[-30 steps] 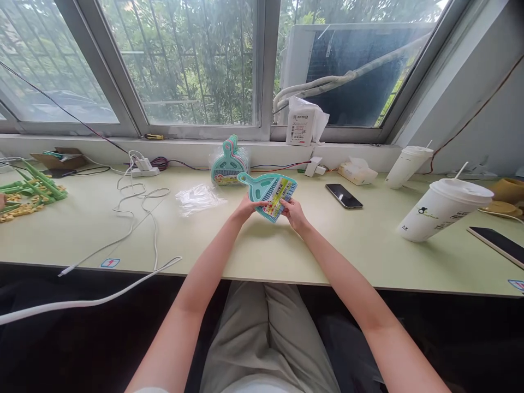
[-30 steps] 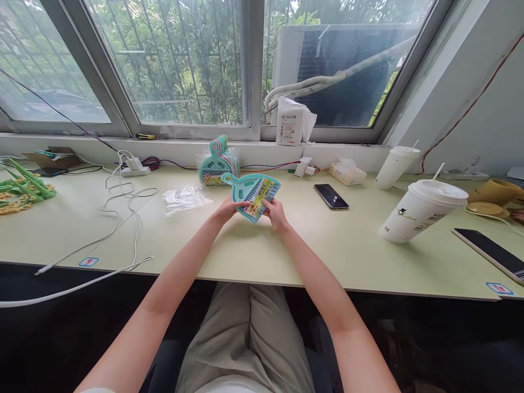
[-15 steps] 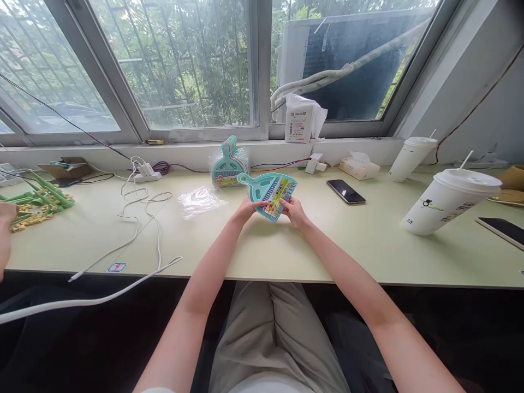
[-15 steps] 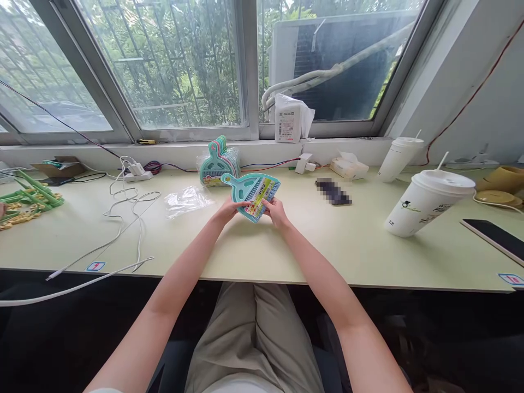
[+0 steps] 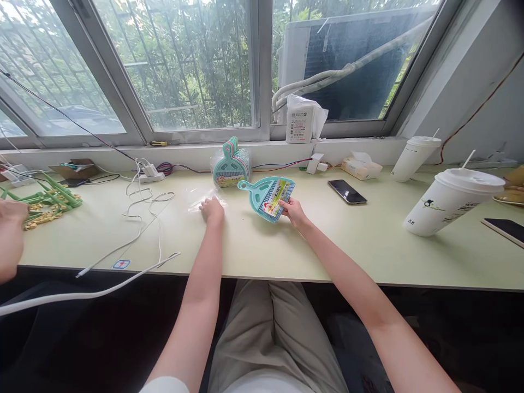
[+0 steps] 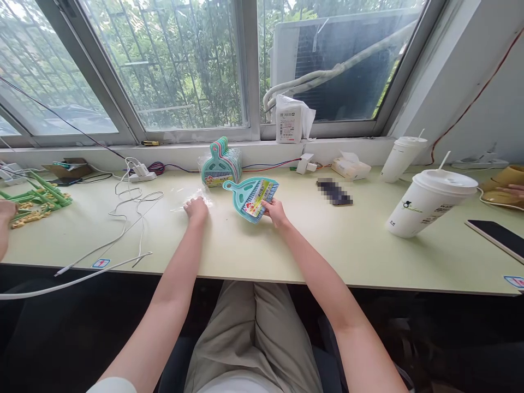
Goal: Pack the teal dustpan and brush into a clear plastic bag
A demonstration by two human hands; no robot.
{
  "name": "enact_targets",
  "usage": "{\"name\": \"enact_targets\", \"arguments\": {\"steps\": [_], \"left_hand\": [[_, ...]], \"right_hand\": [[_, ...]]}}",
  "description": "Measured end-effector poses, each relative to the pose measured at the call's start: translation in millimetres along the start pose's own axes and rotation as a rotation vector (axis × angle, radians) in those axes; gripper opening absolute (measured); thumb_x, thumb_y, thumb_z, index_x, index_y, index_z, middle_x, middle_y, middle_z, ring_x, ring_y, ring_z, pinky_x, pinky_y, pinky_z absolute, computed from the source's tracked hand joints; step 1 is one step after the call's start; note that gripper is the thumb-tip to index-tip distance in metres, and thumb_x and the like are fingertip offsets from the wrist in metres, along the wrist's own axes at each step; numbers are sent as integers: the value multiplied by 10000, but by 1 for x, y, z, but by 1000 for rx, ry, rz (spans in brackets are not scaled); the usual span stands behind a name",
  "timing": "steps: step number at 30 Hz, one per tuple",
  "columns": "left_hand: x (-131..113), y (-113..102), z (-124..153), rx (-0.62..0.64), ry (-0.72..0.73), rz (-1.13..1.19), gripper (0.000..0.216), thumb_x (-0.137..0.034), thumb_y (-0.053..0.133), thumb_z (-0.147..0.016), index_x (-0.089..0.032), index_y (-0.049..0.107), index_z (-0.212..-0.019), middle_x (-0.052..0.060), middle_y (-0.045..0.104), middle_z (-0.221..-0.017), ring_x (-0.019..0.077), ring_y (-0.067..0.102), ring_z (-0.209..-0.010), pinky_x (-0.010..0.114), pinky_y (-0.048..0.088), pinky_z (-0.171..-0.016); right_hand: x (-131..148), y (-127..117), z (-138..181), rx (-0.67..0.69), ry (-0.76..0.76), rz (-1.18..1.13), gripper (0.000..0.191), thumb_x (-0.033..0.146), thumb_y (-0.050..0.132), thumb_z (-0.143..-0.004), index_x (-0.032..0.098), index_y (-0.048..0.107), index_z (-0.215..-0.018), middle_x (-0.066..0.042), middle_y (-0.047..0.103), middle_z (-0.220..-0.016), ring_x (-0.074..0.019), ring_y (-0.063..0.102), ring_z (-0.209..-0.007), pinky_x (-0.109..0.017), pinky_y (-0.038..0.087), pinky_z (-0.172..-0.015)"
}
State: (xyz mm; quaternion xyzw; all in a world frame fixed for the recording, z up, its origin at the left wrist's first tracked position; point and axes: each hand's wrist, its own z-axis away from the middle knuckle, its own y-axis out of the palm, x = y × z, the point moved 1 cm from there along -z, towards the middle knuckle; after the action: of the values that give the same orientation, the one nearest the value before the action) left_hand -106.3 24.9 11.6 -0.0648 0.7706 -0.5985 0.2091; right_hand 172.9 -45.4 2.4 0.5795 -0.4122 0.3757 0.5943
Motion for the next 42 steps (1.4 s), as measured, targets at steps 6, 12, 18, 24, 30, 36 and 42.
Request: {"name": "enact_targets", "arguments": {"steps": [6,12,18,24,30,36,42], "left_hand": [[-27,0,16,19,273,-127,322,-73,423,-850,-93,656,-1071,197,646,-1061,292,593,-1056,378,426,-878],[-34,-1,24,23,306,-154,349,-14,426,-829,-84,635,-1100,196,625,-1109,299,584,-1086,411,418,-933],[-39,-3,31,62,369,-129,429,65,369,-807,-61,621,-1130,196,605,-1169,262,583,-1116,309,475,-882],[-49,2,33,-84,514,85,711,143,286,-741,-37,392,-1420,194,389,-1474,226,391,-1358,311,389,-1070],[-58,4,40,-30,577,403,698,77,278,-794,-131,392,-1451,126,352,-1510,277,466,-1303,420,411,-1055],[-74,-11,67,65,833,610,624,-9,292,-859,-236,459,-1415,24,398,-1496,200,310,-1413,385,312,-1142],[-78,-36,80,-278,459,1073,856,-439,528,-898,-244,-4,-1540,72,55,-1608,246,9,-1480,435,211,-1176]], "right_hand": [[-2,0,0,-30,57,51,117,66,594,-834,137,647,-911,-66,732,-917,-169,706,-769,-359,602,-789],[-2,2,0,-24,83,83,124,64,553,-857,131,639,-917,-86,730,-940,-168,708,-772,-323,607,-736],[-3,4,1,4,86,133,122,76,569,-851,130,645,-930,-91,725,-989,-173,708,-802,-338,602,-776],[-9,3,-2,-49,81,146,129,86,572,-844,133,630,-950,-76,727,-973,-164,705,-805,-306,610,-738],[-10,-6,-7,-234,-10,93,116,129,645,-795,141,632,-910,-77,717,-987,-185,705,-824,-350,616,-753],[0,-6,-6,-78,-77,49,112,152,693,-779,142,636,-875,-77,712,-956,-198,704,-819,-434,598,-824],[17,-5,1,-80,-171,-120,175,204,693,-774,146,628,-925,-77,708,-999,-201,692,-874,-385,596,-833]]}}
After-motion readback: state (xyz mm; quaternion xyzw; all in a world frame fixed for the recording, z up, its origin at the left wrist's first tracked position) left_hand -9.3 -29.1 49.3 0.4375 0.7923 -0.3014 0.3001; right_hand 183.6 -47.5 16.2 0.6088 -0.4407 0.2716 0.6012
